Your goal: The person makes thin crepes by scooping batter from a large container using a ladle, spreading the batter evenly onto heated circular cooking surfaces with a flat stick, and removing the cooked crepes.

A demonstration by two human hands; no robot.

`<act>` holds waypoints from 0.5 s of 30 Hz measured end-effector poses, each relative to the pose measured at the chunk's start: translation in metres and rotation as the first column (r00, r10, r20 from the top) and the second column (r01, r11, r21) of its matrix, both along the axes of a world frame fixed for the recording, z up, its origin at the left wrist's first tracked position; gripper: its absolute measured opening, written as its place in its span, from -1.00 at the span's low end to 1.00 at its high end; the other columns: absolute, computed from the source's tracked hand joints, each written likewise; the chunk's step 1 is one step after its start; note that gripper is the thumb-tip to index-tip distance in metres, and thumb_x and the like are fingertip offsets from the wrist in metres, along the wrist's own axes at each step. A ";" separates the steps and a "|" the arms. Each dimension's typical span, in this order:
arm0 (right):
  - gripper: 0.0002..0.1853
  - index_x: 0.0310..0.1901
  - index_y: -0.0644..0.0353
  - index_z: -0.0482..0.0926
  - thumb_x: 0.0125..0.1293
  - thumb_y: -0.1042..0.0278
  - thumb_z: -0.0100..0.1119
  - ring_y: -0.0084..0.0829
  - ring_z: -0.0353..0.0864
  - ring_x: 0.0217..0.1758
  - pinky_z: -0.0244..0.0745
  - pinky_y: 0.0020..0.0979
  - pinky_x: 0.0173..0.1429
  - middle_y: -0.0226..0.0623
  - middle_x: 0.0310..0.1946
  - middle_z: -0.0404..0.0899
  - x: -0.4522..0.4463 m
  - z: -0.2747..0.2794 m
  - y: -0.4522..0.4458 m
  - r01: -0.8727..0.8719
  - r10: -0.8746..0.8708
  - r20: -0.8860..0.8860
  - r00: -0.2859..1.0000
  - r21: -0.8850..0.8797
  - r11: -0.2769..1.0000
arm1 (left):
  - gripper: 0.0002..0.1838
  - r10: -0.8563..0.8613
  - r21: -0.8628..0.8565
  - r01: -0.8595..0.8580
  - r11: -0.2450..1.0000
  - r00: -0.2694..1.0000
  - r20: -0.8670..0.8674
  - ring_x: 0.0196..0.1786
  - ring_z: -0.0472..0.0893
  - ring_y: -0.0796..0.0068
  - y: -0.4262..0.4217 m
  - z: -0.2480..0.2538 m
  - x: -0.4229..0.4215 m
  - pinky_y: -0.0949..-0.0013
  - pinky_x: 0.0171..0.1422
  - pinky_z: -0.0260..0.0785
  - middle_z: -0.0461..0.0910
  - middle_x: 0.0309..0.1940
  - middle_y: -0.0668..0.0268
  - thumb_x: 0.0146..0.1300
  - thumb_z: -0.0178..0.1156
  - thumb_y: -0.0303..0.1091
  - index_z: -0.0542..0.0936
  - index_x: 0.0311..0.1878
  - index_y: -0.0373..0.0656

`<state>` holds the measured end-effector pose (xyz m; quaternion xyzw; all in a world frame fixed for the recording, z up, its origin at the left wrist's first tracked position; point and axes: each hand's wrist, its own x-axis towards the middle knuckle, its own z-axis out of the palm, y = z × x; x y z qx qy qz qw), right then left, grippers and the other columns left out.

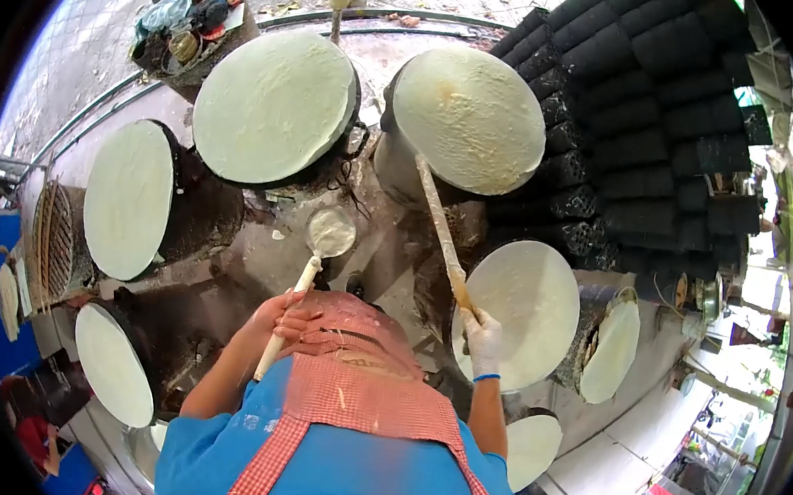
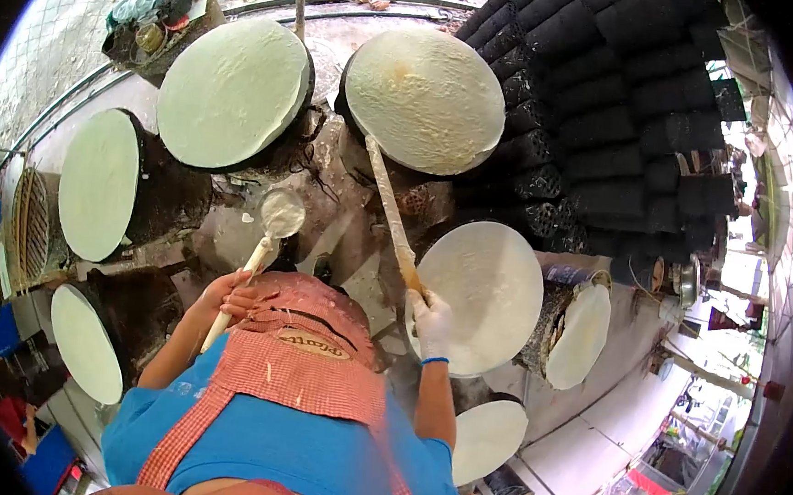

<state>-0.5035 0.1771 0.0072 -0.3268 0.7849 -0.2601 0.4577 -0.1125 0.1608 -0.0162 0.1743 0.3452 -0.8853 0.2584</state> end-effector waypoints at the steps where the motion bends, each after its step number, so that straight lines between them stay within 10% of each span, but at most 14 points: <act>1: -0.77 -0.20 0.28 0.63 0.23 0.30 0.19 -0.70 0.28 -0.67 0.19 -0.57 -0.59 -0.50 -0.67 0.41 0.018 0.012 -0.005 0.053 -0.054 0.059 0.997 0.019 0.998 | -0.70 -0.030 0.015 0.029 0.999 0.999 0.030 -0.72 0.13 0.68 -0.008 0.002 0.004 0.58 -0.73 0.05 0.11 -0.69 0.44 0.44 -0.18 -0.21 0.39 0.16 0.09; 4: -0.79 -0.17 0.29 0.62 0.23 0.34 0.19 -0.76 0.28 -0.59 0.18 -0.62 -0.53 -0.48 -0.59 0.45 0.026 -0.025 0.015 -0.038 -0.003 -0.249 0.968 -0.160 0.986 | -0.72 -0.108 0.056 0.104 0.993 0.990 0.089 -0.72 0.11 0.69 -0.033 0.012 0.010 0.61 -0.74 0.02 0.11 -0.68 0.44 0.44 -0.17 -0.21 0.39 0.14 0.10; 9: -0.68 -0.11 0.39 0.57 0.21 0.30 0.21 -0.51 0.52 -0.28 0.40 -0.49 -0.12 -0.28 -0.36 0.63 0.025 -0.014 0.038 0.153 -0.139 -0.191 0.972 0.059 0.986 | -0.71 -0.225 0.040 0.221 0.974 0.961 0.163 -0.72 0.09 0.72 -0.061 0.010 0.028 0.64 -0.75 0.01 0.10 -0.68 0.45 0.45 -0.19 -0.18 0.34 0.18 0.15; 15: -0.61 -0.05 0.31 0.56 0.21 0.18 0.17 -0.42 0.60 -0.20 0.41 -0.42 -0.05 -0.15 -0.27 0.65 0.071 0.010 -0.058 -0.105 0.085 -0.356 0.931 -0.039 0.994 | -0.78 -0.262 0.047 0.258 0.965 0.957 0.126 -0.72 0.09 0.72 -0.089 0.005 0.032 0.63 -0.75 0.02 0.08 -0.69 0.47 0.45 -0.20 -0.11 0.36 -0.10 0.02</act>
